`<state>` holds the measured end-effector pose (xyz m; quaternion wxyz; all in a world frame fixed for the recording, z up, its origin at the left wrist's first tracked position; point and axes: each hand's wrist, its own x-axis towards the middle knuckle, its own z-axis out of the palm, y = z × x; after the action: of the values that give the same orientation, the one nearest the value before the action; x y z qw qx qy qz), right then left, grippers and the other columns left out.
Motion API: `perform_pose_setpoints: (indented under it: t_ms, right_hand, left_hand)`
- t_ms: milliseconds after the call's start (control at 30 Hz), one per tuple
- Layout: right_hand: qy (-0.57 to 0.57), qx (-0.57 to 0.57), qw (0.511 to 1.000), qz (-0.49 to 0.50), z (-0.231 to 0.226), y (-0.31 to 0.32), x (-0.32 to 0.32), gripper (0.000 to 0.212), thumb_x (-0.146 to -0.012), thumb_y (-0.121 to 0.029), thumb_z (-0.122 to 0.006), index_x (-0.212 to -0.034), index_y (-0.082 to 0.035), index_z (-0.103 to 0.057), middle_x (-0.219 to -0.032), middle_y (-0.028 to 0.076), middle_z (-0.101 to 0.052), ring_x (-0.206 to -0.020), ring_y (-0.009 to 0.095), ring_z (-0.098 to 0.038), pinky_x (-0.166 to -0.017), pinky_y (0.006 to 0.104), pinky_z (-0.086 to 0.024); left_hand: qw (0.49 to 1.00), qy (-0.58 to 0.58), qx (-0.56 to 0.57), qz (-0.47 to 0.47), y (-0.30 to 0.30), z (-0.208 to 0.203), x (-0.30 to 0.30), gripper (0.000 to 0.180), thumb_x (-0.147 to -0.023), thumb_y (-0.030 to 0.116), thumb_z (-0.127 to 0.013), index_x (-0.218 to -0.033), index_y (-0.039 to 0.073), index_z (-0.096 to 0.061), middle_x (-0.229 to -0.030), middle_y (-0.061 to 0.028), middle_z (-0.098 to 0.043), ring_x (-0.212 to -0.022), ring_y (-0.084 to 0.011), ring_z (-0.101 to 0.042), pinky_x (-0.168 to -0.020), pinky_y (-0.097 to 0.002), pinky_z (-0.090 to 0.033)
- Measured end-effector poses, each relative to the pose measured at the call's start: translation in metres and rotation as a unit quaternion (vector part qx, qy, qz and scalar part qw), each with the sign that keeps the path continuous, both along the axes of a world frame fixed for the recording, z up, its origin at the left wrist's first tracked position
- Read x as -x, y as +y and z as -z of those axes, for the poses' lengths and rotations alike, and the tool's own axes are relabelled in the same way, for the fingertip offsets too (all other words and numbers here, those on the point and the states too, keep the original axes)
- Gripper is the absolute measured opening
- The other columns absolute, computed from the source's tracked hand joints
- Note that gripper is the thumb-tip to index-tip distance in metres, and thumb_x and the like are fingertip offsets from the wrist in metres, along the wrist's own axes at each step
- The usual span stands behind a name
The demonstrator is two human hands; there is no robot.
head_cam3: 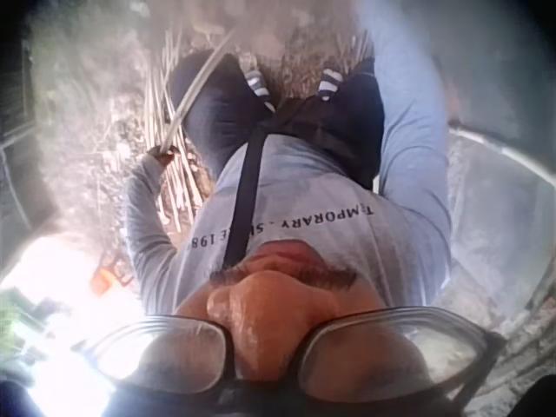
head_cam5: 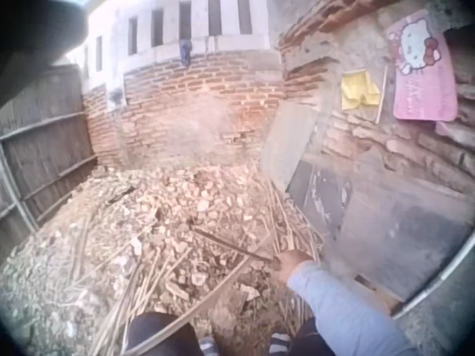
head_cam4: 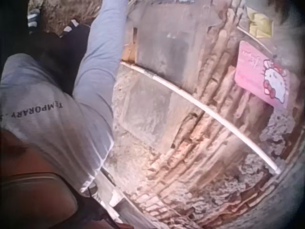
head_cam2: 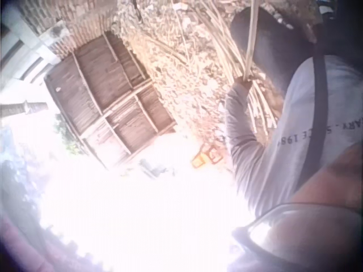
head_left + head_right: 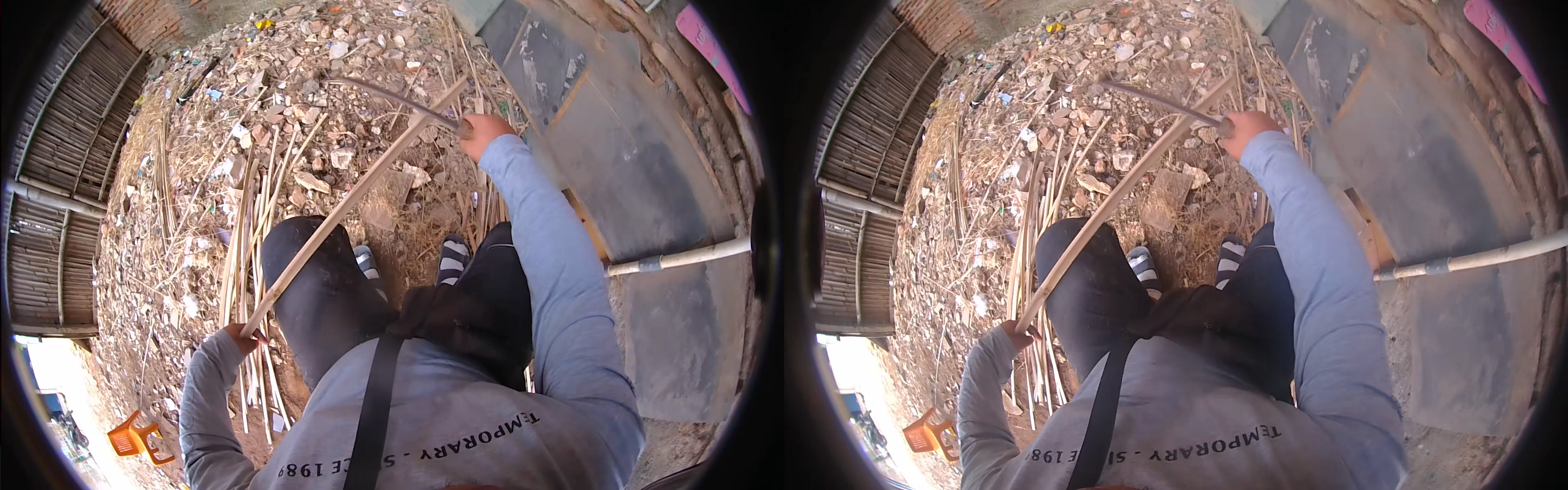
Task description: The person uses a knife to split and shave thin strips of bamboo while sitting in a dirt-covered outdoor area.
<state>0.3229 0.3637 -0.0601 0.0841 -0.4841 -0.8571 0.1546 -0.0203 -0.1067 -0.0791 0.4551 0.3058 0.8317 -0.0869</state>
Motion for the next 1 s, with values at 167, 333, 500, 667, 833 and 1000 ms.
perform_pose_setpoints:
  t_ms: [167,333,500,667,833,1000]
  right_hand:
    - [-0.027,0.023,0.999,0.015,0.029,0.023,-0.024,0.034,-0.076,-0.027,-0.063,-0.106,-0.011,-0.064,-0.1,0.016,-0.066,-0.094,0.034,-0.062,-0.085,0.0412,-0.05]
    - [0.027,-0.045,0.997,0.05,0.028,0.03,-0.029,0.03,-0.07,-0.023,-0.067,-0.098,-0.01,-0.066,-0.091,0.018,-0.066,-0.086,0.037,-0.062,-0.078,0.0409,-0.05]
    - [-0.051,0.032,0.998,-0.031,-0.023,-0.005,-0.01,0.038,-0.073,-0.027,-0.066,-0.108,-0.011,-0.064,-0.104,0.015,-0.066,-0.097,0.033,-0.062,-0.089,0.0394,-0.049]
    - [-0.012,0.049,0.997,0.064,0.034,0.041,-0.024,0.031,-0.074,-0.027,-0.065,-0.102,-0.013,-0.065,-0.097,0.015,-0.066,-0.092,0.032,-0.063,-0.085,0.0415,-0.049]
    - [-0.047,0.053,0.997,0.024,0.002,0.011,-0.006,0.037,-0.075,-0.029,-0.067,-0.109,-0.015,-0.065,-0.102,0.013,-0.067,-0.097,0.032,-0.063,-0.089,0.0397,-0.049]
    - [0.002,-0.011,0.997,0.077,0.054,0.053,-0.039,0.037,-0.072,-0.024,-0.065,-0.107,-0.012,-0.065,-0.098,0.016,-0.066,-0.091,0.032,-0.063,-0.084,0.0392,-0.05]
  left_hand:
    - [0.993,-0.02,-0.106,0.037,-0.002,0.019,0.01,0.021,-0.08,0.008,-0.059,-0.088,0.02,-0.074,-0.065,-0.0023,-0.062,-0.058,-0.0127,-0.055,-0.057,-0.0315,-0.048]
    - [1.0,0.003,0.002,-0.001,0.012,-0.008,0.002,0.025,-0.08,0.004,-0.057,-0.089,0.02,-0.074,-0.075,-0.0028,-0.067,-0.068,-0.0158,-0.06,-0.067,-0.0316,-0.05]
    - [0.999,0.026,-0.029,0.023,0.0,0.008,0.003,0.024,-0.082,0.004,-0.057,-0.09,0.02,-0.074,-0.072,-0.0039,-0.066,-0.061,-0.0154,-0.057,-0.061,-0.032,-0.05]
    - [0.999,0.044,0.013,-0.014,0.023,-0.017,-0.006,0.025,-0.08,0.003,-0.059,-0.09,0.02,-0.074,-0.074,-0.0027,-0.067,-0.064,-0.016,-0.058,-0.065,-0.032,-0.05]
    - [0.999,0.044,0.014,-0.001,0.006,-0.013,-0.006,0.025,-0.08,0.004,-0.058,-0.091,0.021,-0.074,-0.082,-0.0041,-0.07,-0.076,-0.0173,-0.064,-0.075,-0.0318,-0.051]
    - [0.999,0.016,-0.037,-0.009,0.012,0.009,0.013,0.025,-0.08,0.003,-0.057,-0.09,0.02,-0.073,-0.077,-0.0038,-0.068,-0.069,-0.0149,-0.06,-0.068,-0.0309,-0.051]
